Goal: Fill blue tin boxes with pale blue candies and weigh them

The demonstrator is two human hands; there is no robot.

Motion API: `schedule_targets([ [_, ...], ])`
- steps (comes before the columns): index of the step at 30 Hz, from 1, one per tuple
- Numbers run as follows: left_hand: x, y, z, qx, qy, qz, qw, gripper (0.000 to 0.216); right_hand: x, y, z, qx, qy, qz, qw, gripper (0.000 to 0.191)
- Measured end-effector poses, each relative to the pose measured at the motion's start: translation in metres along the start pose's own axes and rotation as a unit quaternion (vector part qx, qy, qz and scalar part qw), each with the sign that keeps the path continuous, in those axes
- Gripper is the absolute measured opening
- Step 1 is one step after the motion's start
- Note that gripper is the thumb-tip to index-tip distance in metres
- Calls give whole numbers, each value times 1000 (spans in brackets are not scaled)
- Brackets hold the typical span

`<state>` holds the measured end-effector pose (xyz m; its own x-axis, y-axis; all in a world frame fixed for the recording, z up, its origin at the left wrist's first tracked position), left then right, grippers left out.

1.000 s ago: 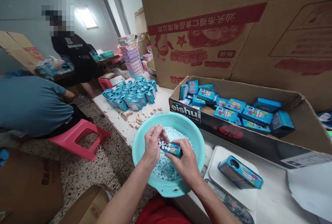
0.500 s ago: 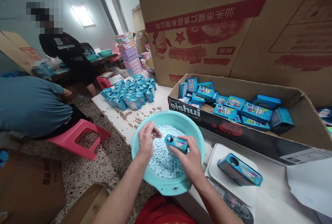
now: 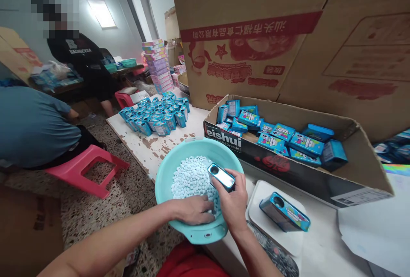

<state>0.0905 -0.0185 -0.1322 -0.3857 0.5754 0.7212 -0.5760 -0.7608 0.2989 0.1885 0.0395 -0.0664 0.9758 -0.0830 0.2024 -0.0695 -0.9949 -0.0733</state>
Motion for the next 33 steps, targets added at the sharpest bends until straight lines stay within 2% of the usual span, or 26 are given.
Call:
schedule_targets([
  [2, 3, 5, -6, 13, 0, 15, 1000, 22, -1, 0, 1, -4, -3, -4, 1000, 30],
  [5, 15, 16, -19, 39, 22, 77, 996, 11, -4, -2, 2, -15, -8, -15, 1000, 30],
  [7, 28, 23, -26, 45, 86, 147, 984, 14, -8, -3, 4, -25, -8, -27, 999, 30],
  [9, 41, 32, -35, 58, 206, 225, 950, 18, -11, -4, 5, -32, -5, -39, 999, 29],
  [11, 50, 42, -46, 89, 359, 304, 878, 23, -17, -4, 6, -35, -1, -57, 998, 29],
  [13, 59, 50, -51, 103, 500, 387, 767, 25, -24, -4, 6, -32, 6, -88, 996, 28],
  [16, 80, 52, -45, 32, 621, 503, 601, 25, -39, 0, 3, -15, 26, -150, 988, 26],
  [17, 88, 51, -42, 4, 632, 531, 564, 25, -44, 2, 2, -8, 33, -171, 985, 26],
  [18, 95, 50, -39, -18, 629, 557, 542, 25, -48, 5, 1, -1, 38, -190, 981, 26],
  [20, 103, 49, -36, -39, 601, 597, 530, 24, -53, 8, -1, 8, 40, -214, 976, 27],
  [24, 110, 48, -32, -55, 545, 638, 541, 23, -53, 10, -2, 8, 40, -219, 975, 28],
  [33, 106, 49, -37, -27, 519, 649, 556, 31, -55, 10, -3, 13, 42, -226, 973, 29],
])
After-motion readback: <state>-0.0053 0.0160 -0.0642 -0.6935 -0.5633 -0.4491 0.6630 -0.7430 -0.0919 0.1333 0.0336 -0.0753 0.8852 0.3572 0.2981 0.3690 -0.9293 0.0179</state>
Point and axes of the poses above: each hand's wrist, its own y-axis away from the middle knuckle, its own x-axis out of the back of the hand, z = x × y, the point moved 10 cm from there along -y, towards the middle knuckle, and after that the axes turned 12 degrees about -x, right-handed, at the moved point
